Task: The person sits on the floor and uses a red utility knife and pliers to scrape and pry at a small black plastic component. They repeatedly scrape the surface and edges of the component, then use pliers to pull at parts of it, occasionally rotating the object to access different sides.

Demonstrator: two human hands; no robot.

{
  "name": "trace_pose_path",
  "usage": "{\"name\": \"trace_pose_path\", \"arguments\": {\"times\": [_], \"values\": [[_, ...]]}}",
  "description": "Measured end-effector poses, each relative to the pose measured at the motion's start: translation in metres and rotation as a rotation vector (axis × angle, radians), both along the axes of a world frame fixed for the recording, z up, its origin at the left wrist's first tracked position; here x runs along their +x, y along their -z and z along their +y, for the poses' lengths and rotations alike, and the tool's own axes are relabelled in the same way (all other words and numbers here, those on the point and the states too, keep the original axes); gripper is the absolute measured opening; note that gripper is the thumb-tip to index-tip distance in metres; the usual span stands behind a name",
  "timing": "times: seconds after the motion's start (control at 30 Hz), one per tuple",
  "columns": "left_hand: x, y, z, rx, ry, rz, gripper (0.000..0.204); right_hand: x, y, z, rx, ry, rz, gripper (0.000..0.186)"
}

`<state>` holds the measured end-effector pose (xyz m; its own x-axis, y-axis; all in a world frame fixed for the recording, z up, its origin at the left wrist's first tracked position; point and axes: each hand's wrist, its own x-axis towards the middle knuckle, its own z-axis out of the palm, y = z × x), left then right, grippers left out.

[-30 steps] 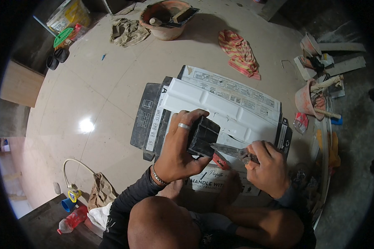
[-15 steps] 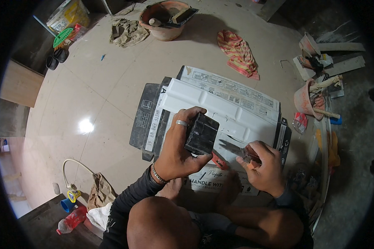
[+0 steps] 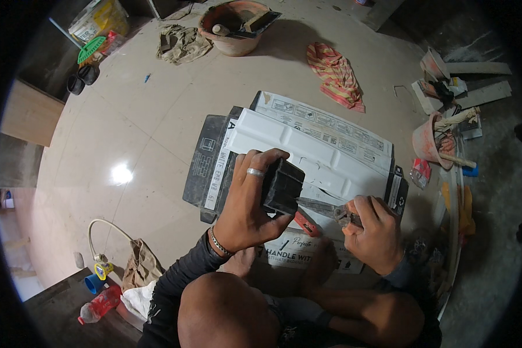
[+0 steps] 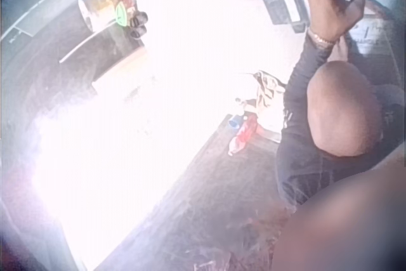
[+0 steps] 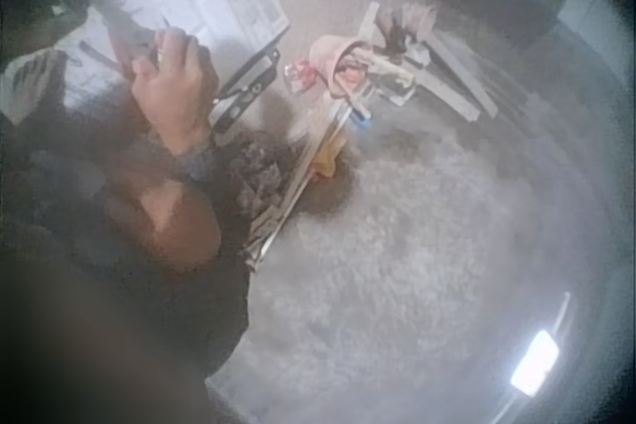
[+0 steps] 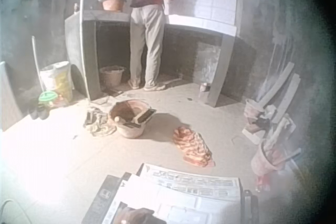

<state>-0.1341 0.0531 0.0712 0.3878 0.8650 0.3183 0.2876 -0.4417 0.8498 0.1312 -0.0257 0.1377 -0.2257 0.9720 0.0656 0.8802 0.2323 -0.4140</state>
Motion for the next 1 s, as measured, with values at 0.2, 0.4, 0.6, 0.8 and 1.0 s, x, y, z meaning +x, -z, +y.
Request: {"name": "trace_pose_path", "arguments": {"times": [0.2, 0.4, 0.6, 0.8, 1.0], "values": [[0.006, 0.009, 0.001, -0.012, 0.014, -0.092, 0.091, 0.003, 0.009, 0.004, -0.162, -0.015, 0.211, 0.024], [0.008, 0.015, 0.000, -0.062, 0.019, -0.134, 0.091, 0.006, 0.012, 0.005, -0.148, -0.001, 0.242, 0.024], [0.007, 0.012, 0.000, -0.146, 0.026, -0.138, 0.089, 0.012, 0.014, 0.001, -0.053, -0.013, 0.103, 0.036], [0.007, 0.010, -0.001, -0.214, 0.016, -0.129, 0.091, 0.010, 0.011, 0.002, -0.026, -0.022, 0.116, 0.042], [0.007, 0.013, 0.000, -0.080, 0.012, -0.085, 0.093, 0.006, 0.003, 0.004, -0.015, 0.013, 0.043, 0.033]]}}
